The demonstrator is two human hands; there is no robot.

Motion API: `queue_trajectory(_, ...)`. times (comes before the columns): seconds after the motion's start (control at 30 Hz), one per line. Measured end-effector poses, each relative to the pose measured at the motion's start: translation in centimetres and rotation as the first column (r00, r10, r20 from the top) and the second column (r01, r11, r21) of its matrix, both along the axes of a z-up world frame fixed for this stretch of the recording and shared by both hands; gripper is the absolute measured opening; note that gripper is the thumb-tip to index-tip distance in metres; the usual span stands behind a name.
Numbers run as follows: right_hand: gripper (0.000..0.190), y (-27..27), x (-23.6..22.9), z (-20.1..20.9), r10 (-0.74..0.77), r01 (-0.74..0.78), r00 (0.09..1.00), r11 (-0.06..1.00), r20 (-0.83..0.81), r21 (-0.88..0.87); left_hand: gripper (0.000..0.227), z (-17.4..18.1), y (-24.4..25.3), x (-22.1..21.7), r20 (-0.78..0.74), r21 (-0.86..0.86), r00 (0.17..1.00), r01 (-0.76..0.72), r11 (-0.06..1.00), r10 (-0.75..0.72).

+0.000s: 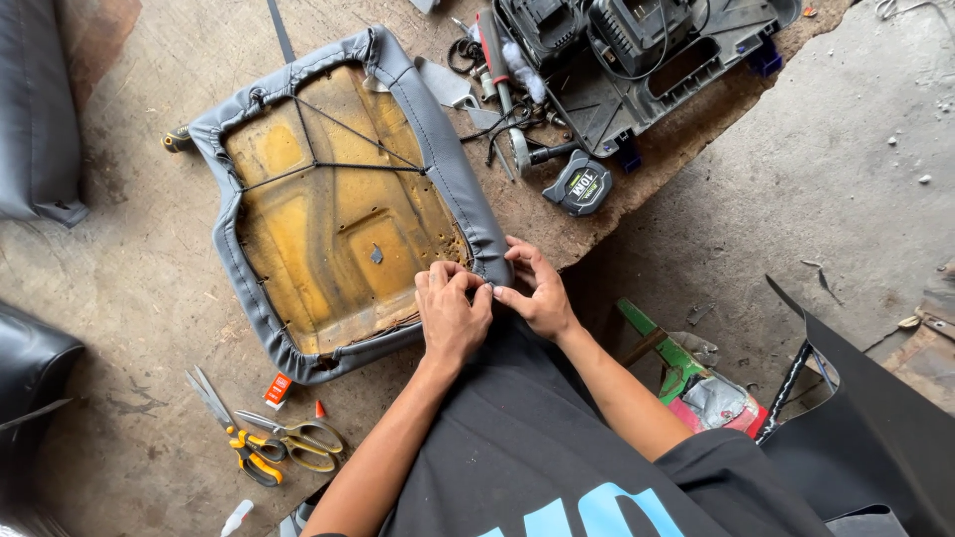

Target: The person repairs a damaged car seat by applying glue to the edges of the upholstery and pressing the material down to secure it. They work along the perimeter of the seat, smoothing the fabric and ensuring it adheres to the frame.

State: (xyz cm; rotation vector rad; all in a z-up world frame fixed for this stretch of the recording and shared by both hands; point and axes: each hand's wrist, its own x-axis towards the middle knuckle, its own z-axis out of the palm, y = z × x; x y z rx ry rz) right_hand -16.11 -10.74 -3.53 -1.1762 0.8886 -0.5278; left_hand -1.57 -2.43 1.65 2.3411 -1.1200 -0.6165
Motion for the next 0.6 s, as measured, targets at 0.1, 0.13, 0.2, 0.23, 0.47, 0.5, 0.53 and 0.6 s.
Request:
queue_trajectory(0.1,0.056,-1.0,0.0,0.2,0.063,-0.064,0.997,0.998,-0.039,-0.021,0.012,-0.2,0.2,0.1,-0.015,-0.005,1.0,-0.003,1.0,0.003)
queue_trajectory(0.13,0.056,-1.4,-0.2,0.9,0.072,-0.073,0.997,0.997,-0.038,-0.026,0.012,-0.2,0.3,0.1,-0.014,-0.01,1.0,-0.012,1.0,0.012)
queue_trajectory(0.2,0.055,-2.6,-0.6,2.3,0.267,-0.282,0.957,0.947,-0.111,-0.154,0.012,-0.1,0.3,0.2,-0.015,-0.004,1.0,-0.012,1.0,0.012)
queue_trajectory(0.23,0.055,-3.4,-0.9,2.4,0.28,-0.296,0.953,0.941,-0.111,-0.164,0.012,0.0,0.3,0.1,-0.013,-0.014,1.0,-0.027,1.0,0.027)
queue_trajectory(0.47,0.096,-6.4,0.1,2.0,0.383,-0.677,0.734,0.354,-0.561,-0.645,0.013,-0.4,0.9,-0.5,0.151,-0.045,0.989,0.011,0.999,-0.004)
queue_trajectory(0.5,0.101,-6.8,0.3,0.3,0.282,-0.639,0.762,0.185,-0.583,-0.746,0.015,-0.6,1.0,-0.6,0.198,-0.045,0.98,0.025,0.999,-0.015)
queue_trajectory(0.53,0.101,-7.3,0.9,0.8,0.285,-0.642,0.758,0.167,-0.587,-0.748,0.015,-0.8,1.2,-0.7,0.198,-0.057,0.98,0.011,0.998,0.001)
queue_trajectory(0.6,0.111,-8.2,2.0,1.9,0.275,-0.647,0.727,-0.033,-0.629,-0.762,0.026,-1.2,1.4,-1.0,0.296,-0.042,0.955,0.023,0.999,-0.01)
